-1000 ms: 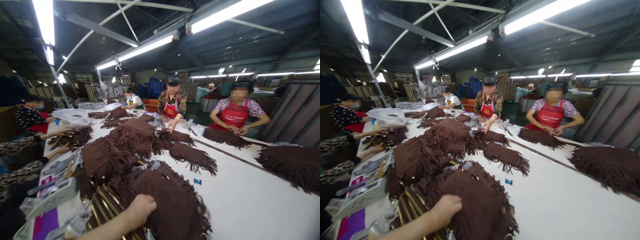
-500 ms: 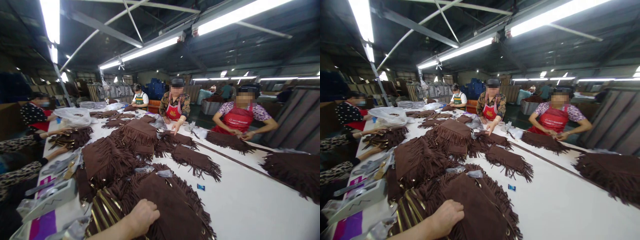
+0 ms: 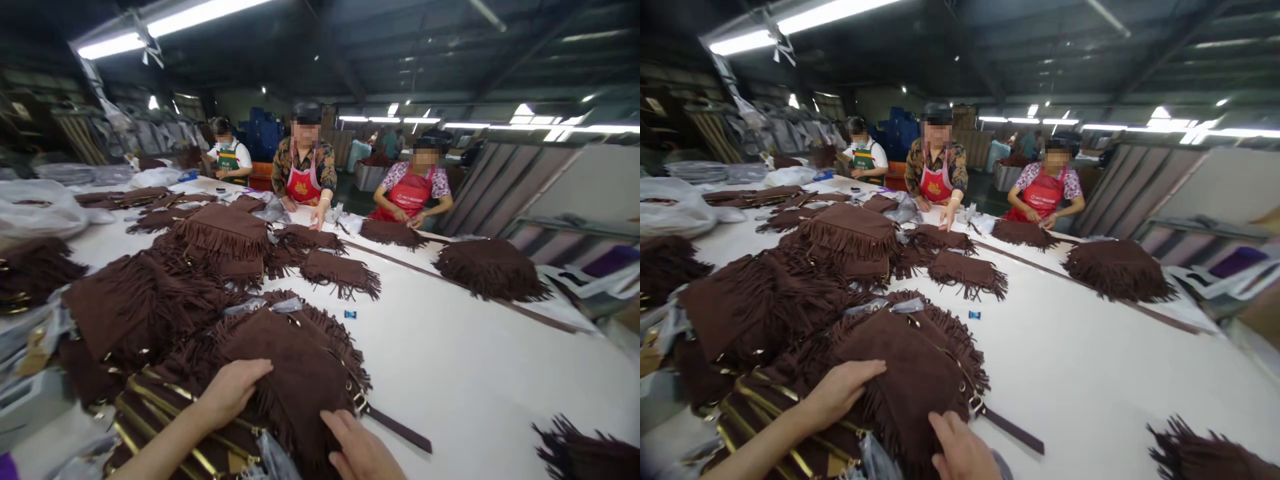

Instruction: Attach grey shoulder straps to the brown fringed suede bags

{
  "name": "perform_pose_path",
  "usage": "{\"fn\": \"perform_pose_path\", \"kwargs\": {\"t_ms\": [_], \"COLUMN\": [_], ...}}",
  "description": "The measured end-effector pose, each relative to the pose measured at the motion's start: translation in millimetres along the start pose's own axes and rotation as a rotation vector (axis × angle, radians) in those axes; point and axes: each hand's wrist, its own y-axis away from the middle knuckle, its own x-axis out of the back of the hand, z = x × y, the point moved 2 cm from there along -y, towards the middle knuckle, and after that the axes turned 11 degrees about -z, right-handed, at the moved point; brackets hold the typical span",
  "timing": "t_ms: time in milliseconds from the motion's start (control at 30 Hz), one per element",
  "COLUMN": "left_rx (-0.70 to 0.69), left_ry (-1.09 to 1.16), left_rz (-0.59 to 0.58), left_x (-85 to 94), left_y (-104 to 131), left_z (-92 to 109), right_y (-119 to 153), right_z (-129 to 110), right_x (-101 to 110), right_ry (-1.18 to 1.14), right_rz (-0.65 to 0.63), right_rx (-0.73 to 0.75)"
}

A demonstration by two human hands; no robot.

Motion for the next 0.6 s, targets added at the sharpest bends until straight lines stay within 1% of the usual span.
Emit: {"fn": "perform_pose_path", "kwargs": {"t_ms": [33,67,133,167,233,300,367,400,433,500,600], "left_rx": [0.031,0.062,0.094,0.095,0.077,0.065,0.077,0.088,0.102,0.126,0.152], "left_ry": [0.026,0.064,0.212,0.302,0.451,0.515,0.532,0.539,0.542,0.535,0.491], "left_rz": [-0.002,0.001,0.026,0.043,0.059,0.057,0.068,0.081,0.097,0.129,0.192], "left_x": [6.0,12.6,26.0,31.8,39.8,42.3,40.5,38.6,36.3,31.3,25.2], "left_y": [-6.1,-12.0,-22.5,-27.0,-34.4,-40.1,-44.4,-46.1,-47.6,-49.5,-48.5], "left_z": [-1.5,-2.9,-6.2,-8.1,-11.9,-15.6,-19.2,-20.9,-22.4,-24.6,-24.0], "right_y": [0.5,5.6,29.8,48.1,92.1,138.3,176.5,190.1,199.3,205.1,192.5], "right_z": [-2.2,-1.6,7.9,16.3,36.0,52.2,58.1,56.7,52.8,40.9,24.8], "right_x": [-5.0,-9.6,-18.1,-22.5,-32.1,-43.3,-56.2,-63.0,-70.0,-84.3,-105.7], "right_ry": [0.008,0.005,-0.035,-0.064,-0.14,-0.239,-0.332,-0.36,-0.366,-0.31,-0.15], "right_rz": [-0.005,0.016,0.078,0.105,0.137,0.156,0.146,0.134,0.125,0.122,0.14], "right_rx": [0.013,0.015,0.001,-0.029,-0.138,-0.28,-0.39,-0.413,-0.414,-0.357,-0.253]}}
